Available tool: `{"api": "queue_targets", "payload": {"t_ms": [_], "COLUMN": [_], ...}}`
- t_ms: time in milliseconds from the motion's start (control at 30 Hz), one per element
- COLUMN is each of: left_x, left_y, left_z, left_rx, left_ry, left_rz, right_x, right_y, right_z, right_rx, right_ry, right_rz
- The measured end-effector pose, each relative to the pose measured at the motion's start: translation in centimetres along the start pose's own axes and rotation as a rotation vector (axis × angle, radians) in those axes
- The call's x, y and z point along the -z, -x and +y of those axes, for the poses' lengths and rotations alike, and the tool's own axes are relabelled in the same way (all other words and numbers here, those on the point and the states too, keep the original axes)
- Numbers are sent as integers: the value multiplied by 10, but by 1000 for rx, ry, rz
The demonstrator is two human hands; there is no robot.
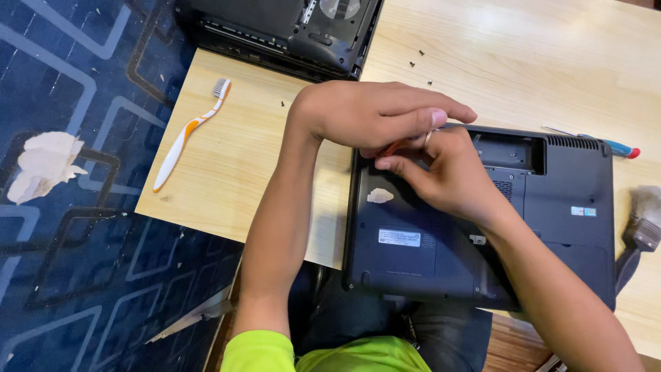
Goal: The person uses a screwdriver to remove screws from the bottom panel of a laptop. They place the removed screws on the table and continue unscrewing additional fasteners from different locations on the laptop's underside.
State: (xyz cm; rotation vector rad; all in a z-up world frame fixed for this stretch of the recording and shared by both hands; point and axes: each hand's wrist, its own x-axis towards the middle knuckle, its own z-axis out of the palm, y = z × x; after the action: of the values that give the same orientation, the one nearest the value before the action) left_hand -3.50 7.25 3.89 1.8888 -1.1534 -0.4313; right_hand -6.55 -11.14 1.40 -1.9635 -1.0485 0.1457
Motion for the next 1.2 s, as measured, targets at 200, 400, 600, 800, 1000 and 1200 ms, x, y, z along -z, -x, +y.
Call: {"api": "queue_targets", "payload": {"t_ms": [200, 400, 600, 800, 1000, 1200], "left_x": [-7, -10, -10, -12, -12, -15], "left_y": [-8, 5, 11, 11, 13, 12], "left_z": [-3, 6, 5, 5, 12, 7], "left_rx": [17, -58, -42, -35, -24, -31], "left_ry": [82, 149, 180, 220, 277, 175], "left_rz": [36, 93, 136, 130, 155, 132], "right_x": [-11, -9, -15, -5, -5, -7], "right_y": [-4, 5, -9, -1, -3, 0], "right_z": [3, 26, 11, 19, 15, 13], "right_rx": [-97, -18, -14, -28, -48, 1], "right_ry": [77, -60, 55, -86, 11, -62], "right_rz": [273, 54, 202, 90, 93, 163]}}
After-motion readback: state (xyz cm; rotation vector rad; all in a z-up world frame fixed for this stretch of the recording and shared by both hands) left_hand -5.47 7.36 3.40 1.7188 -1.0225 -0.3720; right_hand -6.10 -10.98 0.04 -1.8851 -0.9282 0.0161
